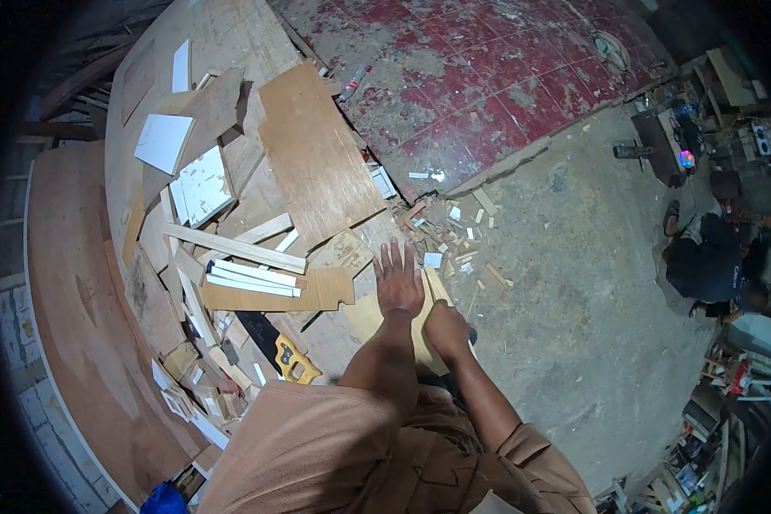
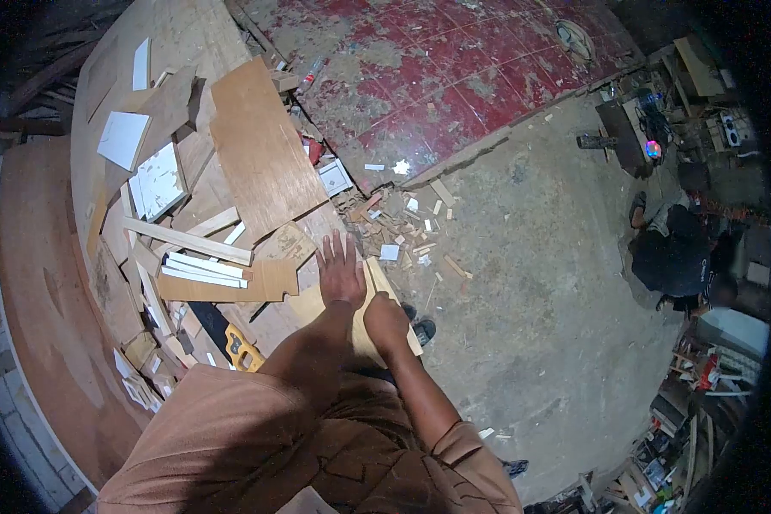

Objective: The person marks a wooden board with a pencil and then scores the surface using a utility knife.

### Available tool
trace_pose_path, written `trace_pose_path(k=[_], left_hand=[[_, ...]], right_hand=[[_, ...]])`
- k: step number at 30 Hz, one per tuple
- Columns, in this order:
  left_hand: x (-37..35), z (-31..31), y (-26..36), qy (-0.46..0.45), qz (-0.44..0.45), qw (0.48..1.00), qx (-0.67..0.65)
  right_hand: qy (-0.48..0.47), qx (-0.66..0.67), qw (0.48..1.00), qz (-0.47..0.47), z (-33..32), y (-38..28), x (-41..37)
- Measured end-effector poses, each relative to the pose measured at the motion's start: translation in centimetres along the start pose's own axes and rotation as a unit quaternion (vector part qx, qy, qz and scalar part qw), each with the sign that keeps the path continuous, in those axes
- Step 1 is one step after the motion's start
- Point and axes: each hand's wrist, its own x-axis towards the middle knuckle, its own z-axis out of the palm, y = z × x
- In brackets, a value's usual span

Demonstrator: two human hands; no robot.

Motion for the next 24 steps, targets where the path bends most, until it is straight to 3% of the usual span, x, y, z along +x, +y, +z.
trace_pose_path(k=[10, 14, 18, 22, 24], left_hand=[[0.1, -0.2, 0.2, -0.002, 0.002, 1.0, -0.007], [0.0, -0.1, 0.3, -0.013, -0.004, 1.0, -0.007], [-0.1, -0.1, 0.3, -0.019, -0.002, 1.0, 0.003], [-0.1, 0.0, 0.6, -0.022, -0.012, 0.999, 0.035], [0.0, -0.1, 0.5, -0.025, -0.013, 0.999, 0.042]], right_hand=[[0.002, -0.025, 0.999, 0.041, -3.7, 3.9, -10.1], [0.011, -0.006, 1.0, 0.001, -2.6, 4.4, -8.7], [0.082, -0.03, 0.996, 0.003, -4.3, 4.4, -6.2], [-0.016, -0.045, 0.998, -0.029, -4.7, 5.3, -8.0], [-0.094, 0.009, 0.995, 0.033, -3.4, 5.3, -8.9]])
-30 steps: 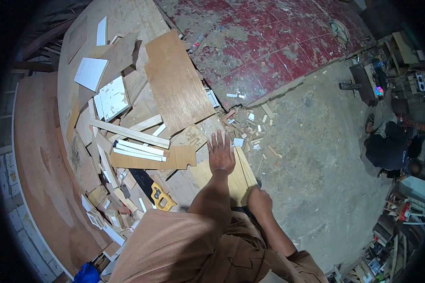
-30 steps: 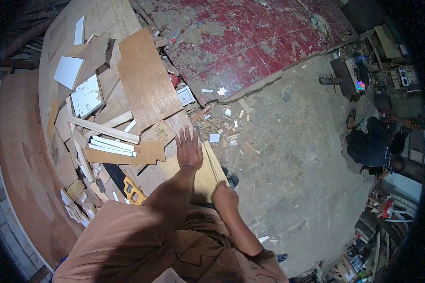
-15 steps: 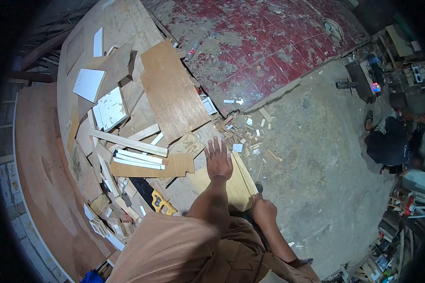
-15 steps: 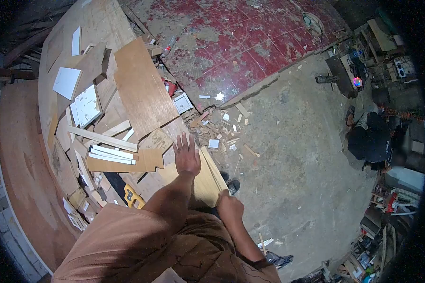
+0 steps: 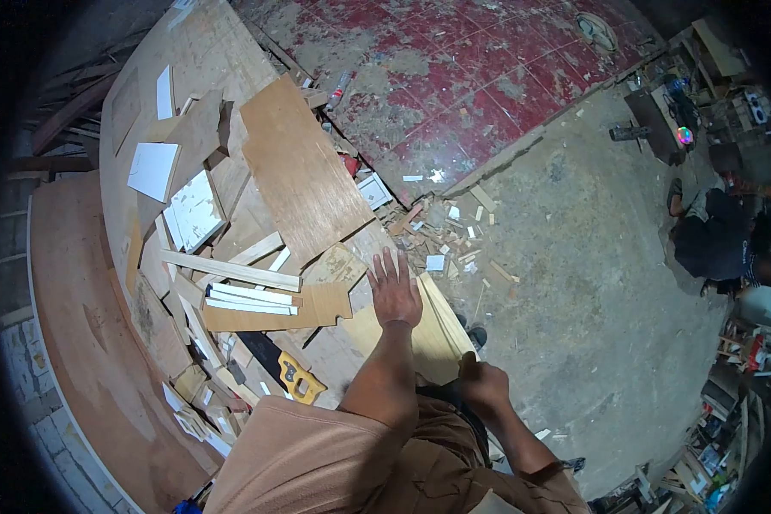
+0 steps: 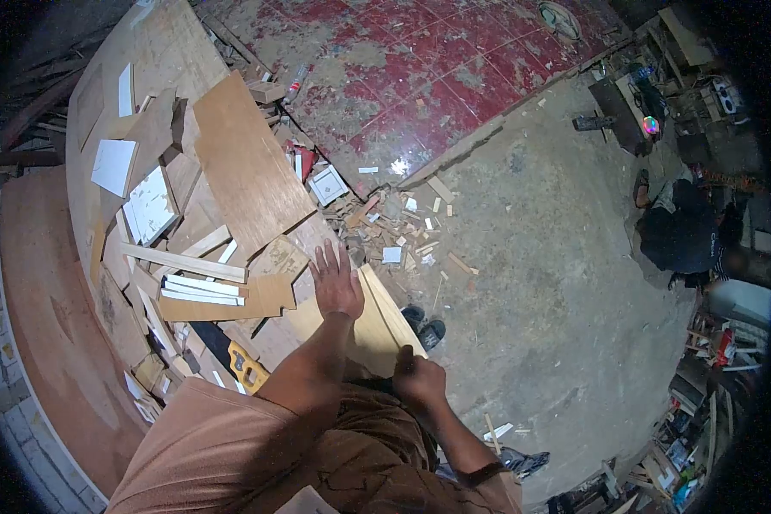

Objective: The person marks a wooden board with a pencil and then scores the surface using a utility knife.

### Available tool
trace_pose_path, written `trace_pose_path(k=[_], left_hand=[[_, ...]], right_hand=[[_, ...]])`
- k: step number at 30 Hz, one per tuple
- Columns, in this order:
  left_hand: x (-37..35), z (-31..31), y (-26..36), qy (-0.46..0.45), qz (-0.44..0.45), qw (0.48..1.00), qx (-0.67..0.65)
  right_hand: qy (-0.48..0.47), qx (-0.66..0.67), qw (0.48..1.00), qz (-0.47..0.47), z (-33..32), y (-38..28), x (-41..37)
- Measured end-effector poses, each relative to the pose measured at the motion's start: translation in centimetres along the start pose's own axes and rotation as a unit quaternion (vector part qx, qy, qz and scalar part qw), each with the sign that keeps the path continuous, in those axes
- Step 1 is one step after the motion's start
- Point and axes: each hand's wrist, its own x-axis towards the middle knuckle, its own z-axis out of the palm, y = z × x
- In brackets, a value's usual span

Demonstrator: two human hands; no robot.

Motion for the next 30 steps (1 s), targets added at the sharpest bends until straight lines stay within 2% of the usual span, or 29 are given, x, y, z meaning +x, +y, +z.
trace_pose_path(k=[2, 5, 7, 9, 10, 11, 12, 14, 18, 20, 21, 23, 27, 29, 30], left_hand=[[0.0, 0.1, 0.0, 0.004, 0.001, 1.0, -0.015], [0.0, 0.1, -0.1, 0.0, 0.002, 1.0, -0.012], [0.0, 0.0, 0.0, -0.002, 0.0, 1.0, -0.019], [0.1, 0.0, -0.1, -0.006, -0.004, 1.0, -0.022], [0.1, 0.1, -0.1, -0.004, -0.002, 1.0, -0.02], [0.0, 0.2, -0.1, -0.003, -0.001, 1.0, -0.017], [0.0, 0.3, -0.1, -0.005, -0.004, 1.0, -0.016], [0.2, 0.3, -0.3, -0.012, -0.002, 0.999, -0.034], [0.1, 0.4, -0.2, 0.002, 0.008, 1.0, -0.029], [0.0, 0.4, -0.3, 0.002, 0.008, 0.999, -0.033], [0.1, 0.4, -0.4, 0.004, 0.011, 0.999, -0.034], [0.0, 0.2, -0.2, -0.002, 0.006, 0.999, -0.036], [0.1, 0.3, -0.3, -0.002, 0.004, 0.999, -0.044], [0.1, 0.4, -0.4, 0.002, 0.009, 0.999, -0.045], [0.0, 0.4, -0.4, 0.004, 0.014, 0.999, -0.043]], right_hand=[[-0.019, 0.008, 0.999, 0.025, -1.0, -1.0, -1.4], [0.001, 0.012, 0.997, 0.072, -2.2, -2.4, -1.3], [0.082, 0.043, 0.994, -0.055, -1.3, -2.4, 0.7], [0.186, -0.04, 0.972, -0.141, 3.6, -1.9, 7.2], [0.301, -0.136, 0.915, -0.23, 4.5, -2.5, 9.3], [0.376, -0.183, 0.881, -0.222, 5.1, -3.6, 11.4], [0.373, -0.182, 0.882, -0.224, 4.7, -4.8, 12.4], [0.275, -0.075, 0.953, -0.104, 3.9, -6.6, 13.9], [0.24, -0.082, 0.955, -0.153, 3.6, -3.2, 10.1], [0.139, 0.02, 0.986, -0.094, 3.5, -1.8, 7.3], [0.138, 0.016, 0.986, -0.095, 3.7, -1.1, 6.0], [0.08, -0.021, 0.997, 0.0, 3.8, -0.4, 3.9], [0.051, -0.014, 0.999, 0.014, 2.5, -1.8, 3.1], [0.05, -0.039, 0.996, -0.063, 3.7, -1.6, 5.4], [0.05, -0.039, 0.996, -0.062, 4.6, -1.6, 5.9]])
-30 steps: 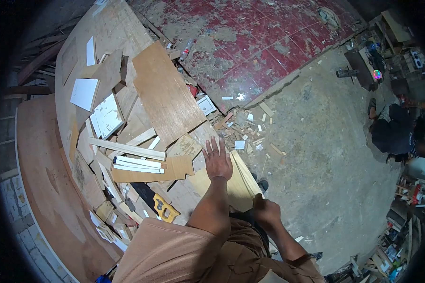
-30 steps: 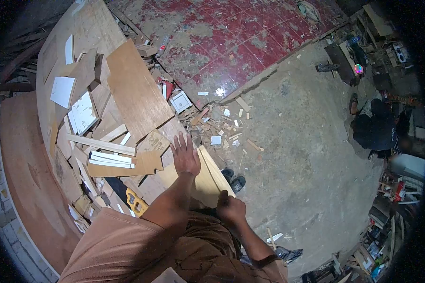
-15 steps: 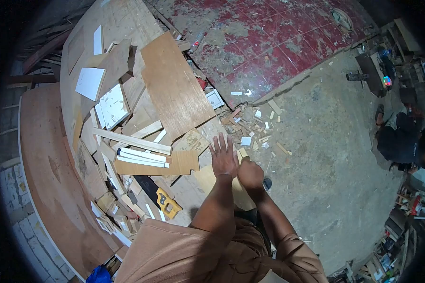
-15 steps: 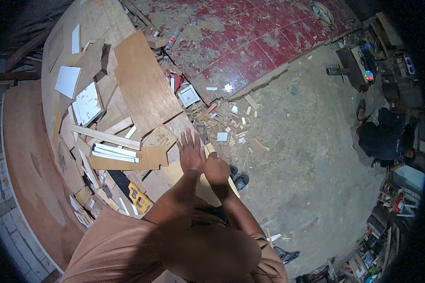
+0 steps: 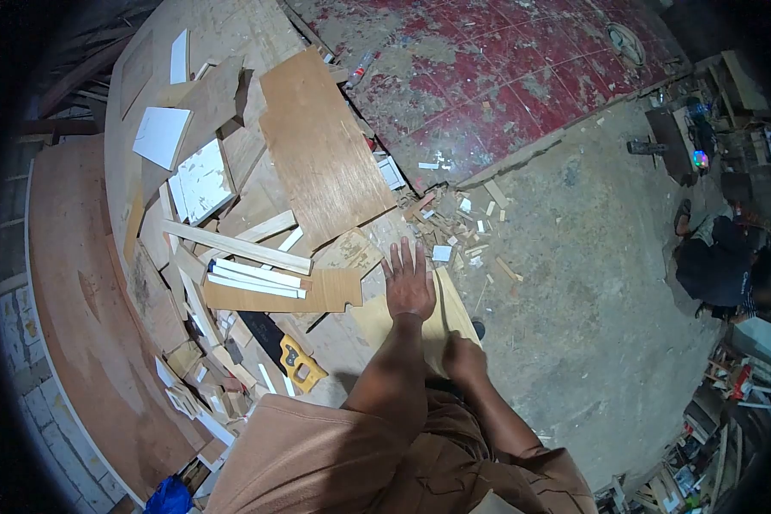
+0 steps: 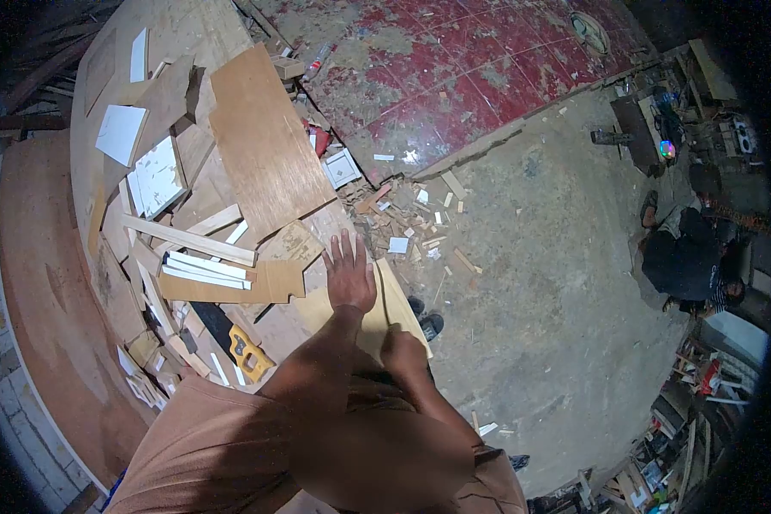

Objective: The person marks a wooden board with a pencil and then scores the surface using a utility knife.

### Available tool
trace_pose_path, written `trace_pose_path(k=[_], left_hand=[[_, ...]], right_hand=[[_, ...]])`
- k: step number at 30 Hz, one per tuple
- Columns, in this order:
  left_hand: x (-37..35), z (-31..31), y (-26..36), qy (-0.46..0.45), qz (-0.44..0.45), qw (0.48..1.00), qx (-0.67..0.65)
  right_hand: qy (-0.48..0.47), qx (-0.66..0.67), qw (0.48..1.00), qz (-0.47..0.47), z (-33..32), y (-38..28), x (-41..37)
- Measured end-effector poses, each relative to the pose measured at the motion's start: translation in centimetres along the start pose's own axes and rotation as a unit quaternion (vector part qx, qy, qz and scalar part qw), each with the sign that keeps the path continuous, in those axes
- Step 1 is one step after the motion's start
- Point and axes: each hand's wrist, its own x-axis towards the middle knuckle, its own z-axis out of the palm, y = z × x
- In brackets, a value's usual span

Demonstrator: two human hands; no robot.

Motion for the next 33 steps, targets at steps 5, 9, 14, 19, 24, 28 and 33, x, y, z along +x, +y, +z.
trace_pose_path(k=[5, 9, 14, 19, 24, 28, 33], left_hand=[[0.1, -0.1, 0.1, -0.002, -0.004, 1.0, 0.003], [0.0, 0.0, 0.1, 0.006, 0.001, 1.0, 0.009], [-0.1, -0.1, 0.1, 0.008, 0.002, 1.0, 0.008], [0.2, 0.7, -0.3, 0.008, 0.002, 1.0, -0.003], [0.0, -0.4, 0.2, 0.01, -0.004, 1.0, 0.0], [0.0, -0.3, 0.1, 0.012, -0.005, 1.0, -0.017], [0.0, -0.2, -0.1, 0.002, 0.001, 1.0, -0.018]], right_hand=[[0.031, 0.066, 0.997, 0.035, -1.5, -0.4, -1.2], [0.053, 0.006, 0.998, 0.026, -5.5, 0.4, -3.3], [0.102, 0.022, 0.993, -0.058, -2.1, 0.0, -0.6], [0.199, -0.021, 0.979, -0.035, -1.6, -5.5, 7.5], [0.139, 0.025, 0.99, -0.02, -1.5, -3.8, 4.7], [0.084, 0.074, 0.994, -0.015, -3.8, -2.8, -2.3], [-0.022, 0.044, 0.993, 0.106, -4.1, -2.9, -2.6]])
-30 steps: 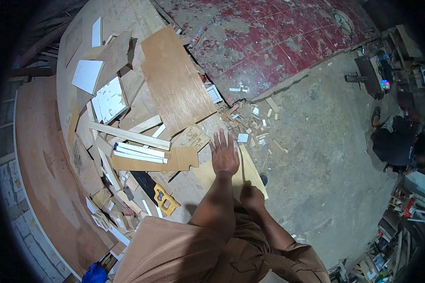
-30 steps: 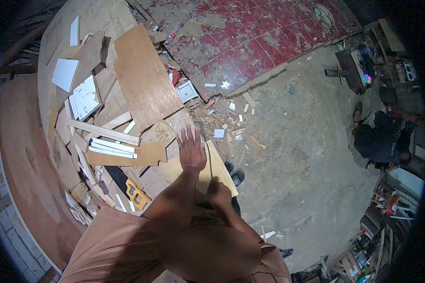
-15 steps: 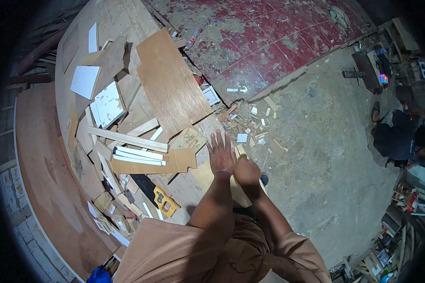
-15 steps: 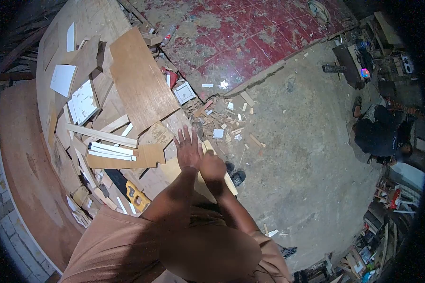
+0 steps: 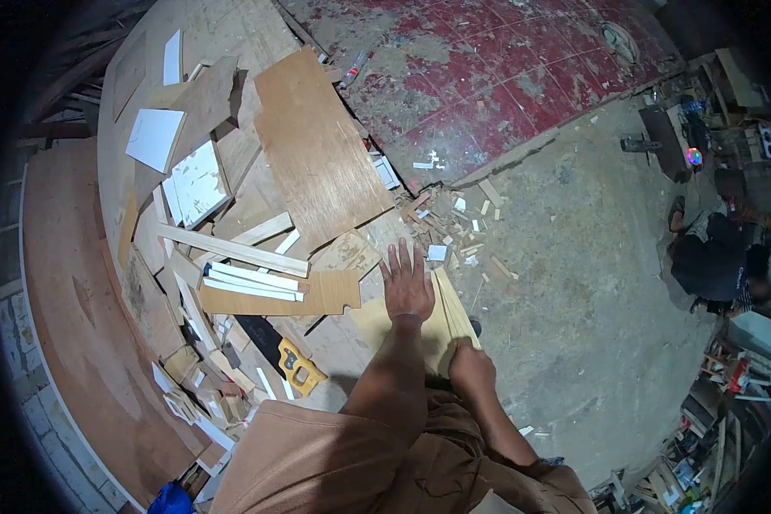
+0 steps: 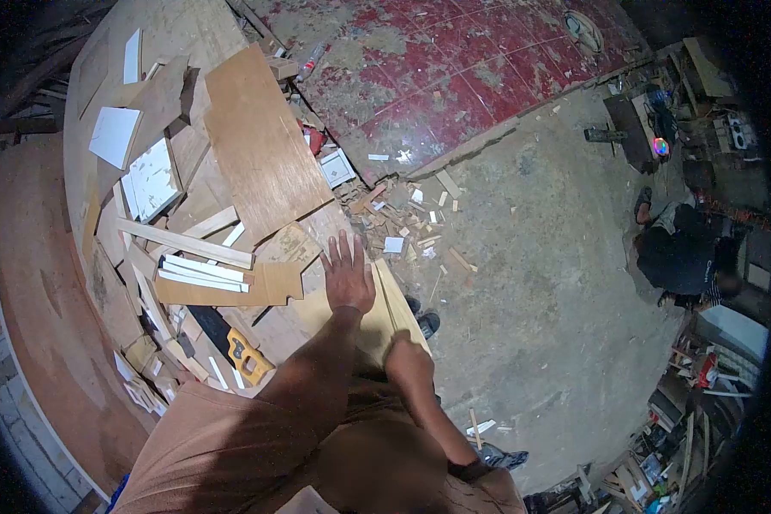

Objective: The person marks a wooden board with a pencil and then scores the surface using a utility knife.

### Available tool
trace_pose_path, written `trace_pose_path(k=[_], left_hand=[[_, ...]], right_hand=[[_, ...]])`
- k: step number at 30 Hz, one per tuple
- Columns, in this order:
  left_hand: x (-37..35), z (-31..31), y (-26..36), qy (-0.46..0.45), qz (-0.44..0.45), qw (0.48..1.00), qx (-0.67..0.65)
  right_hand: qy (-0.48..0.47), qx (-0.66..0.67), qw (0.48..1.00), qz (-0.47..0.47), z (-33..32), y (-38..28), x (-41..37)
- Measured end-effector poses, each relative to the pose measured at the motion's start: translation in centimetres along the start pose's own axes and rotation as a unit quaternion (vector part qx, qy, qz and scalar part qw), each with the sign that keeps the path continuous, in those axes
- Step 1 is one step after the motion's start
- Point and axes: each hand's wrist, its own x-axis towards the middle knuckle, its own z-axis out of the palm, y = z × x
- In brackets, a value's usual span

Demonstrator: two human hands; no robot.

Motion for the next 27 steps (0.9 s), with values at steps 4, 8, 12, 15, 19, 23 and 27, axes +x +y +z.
trace_pose_path(k=[4, 8, 12, 15, 19, 23, 27], left_hand=[[0.0, 0.1, 0.0, 0.004, -0.004, 1.0, -0.011], [-0.3, 0.4, 0.1, 0.008, -0.007, 1.0, 0.007], [0.1, 0.2, 0.0, 0.015, -0.008, 1.0, 0.009], [0.0, 0.0, 0.1, 0.012, -0.004, 1.0, 0.001], [-0.1, 0.1, 0.0, 0.01, -0.003, 1.0, 0.0], [0.1, 0.6, 0.0, 0.012, -0.007, 1.0, 0.006], [0.2, 0.8, -0.3, -0.009, -0.013, 1.0, 0.007]], right_hand=[[0.062, 0.007, 0.997, -0.048, 0.6, -2.3, 7.2], [0.068, -0.008, 0.997, -0.038, 1.5, -2.0, 8.2], [0.051, 0.003, 0.998, -0.036, 1.3, 0.6, 1.9], [0.03, -0.002, 1.0, 0.005, -0.4, 1.0, -2.7], [0.019, -0.038, 0.999, 0.013, -2.3, -0.9, -2.2], [0.051, -0.03, 0.997, -0.04, -0.3, -3.4, 6.7], [0.052, 0.0, 0.998, -0.044, -0.6, -5.9, 8.9]])
